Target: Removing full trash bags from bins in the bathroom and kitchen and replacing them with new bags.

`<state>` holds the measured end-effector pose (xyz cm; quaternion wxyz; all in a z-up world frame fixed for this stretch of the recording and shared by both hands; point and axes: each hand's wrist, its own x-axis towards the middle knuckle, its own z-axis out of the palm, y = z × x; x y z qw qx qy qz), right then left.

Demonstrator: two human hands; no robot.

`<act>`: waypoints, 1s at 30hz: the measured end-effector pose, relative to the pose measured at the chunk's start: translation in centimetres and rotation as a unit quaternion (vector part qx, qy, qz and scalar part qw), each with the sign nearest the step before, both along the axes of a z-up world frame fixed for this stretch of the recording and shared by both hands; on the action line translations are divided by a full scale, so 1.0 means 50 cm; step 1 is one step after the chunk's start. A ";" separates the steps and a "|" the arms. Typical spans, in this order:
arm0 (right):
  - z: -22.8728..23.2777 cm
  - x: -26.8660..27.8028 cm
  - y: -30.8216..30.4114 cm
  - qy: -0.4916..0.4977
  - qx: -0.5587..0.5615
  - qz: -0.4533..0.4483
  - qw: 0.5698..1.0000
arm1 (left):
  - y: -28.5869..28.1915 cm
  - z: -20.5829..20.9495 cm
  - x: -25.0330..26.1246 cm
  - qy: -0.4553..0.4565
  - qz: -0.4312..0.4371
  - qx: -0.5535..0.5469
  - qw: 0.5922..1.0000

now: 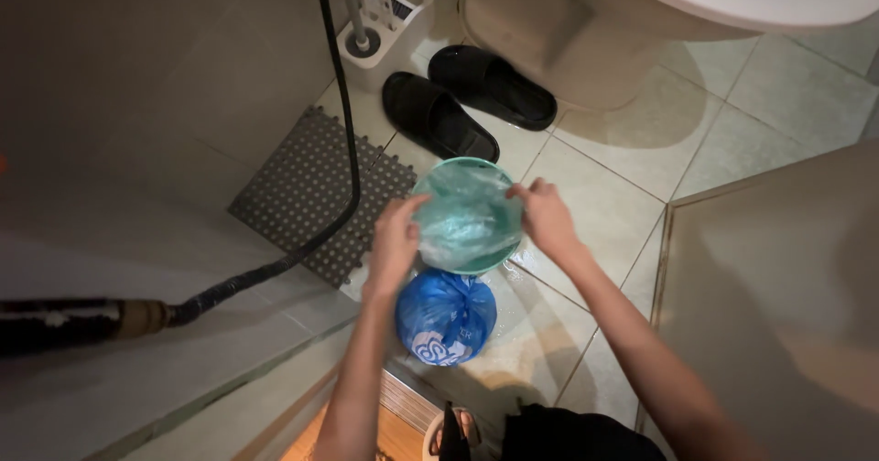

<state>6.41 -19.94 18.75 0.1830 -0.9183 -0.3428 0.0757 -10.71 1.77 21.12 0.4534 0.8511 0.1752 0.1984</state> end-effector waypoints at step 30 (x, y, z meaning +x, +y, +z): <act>-0.098 0.102 0.029 0.144 0.200 -0.127 0.961 | 0.077 -0.163 0.099 0.019 0.085 -0.097 0.991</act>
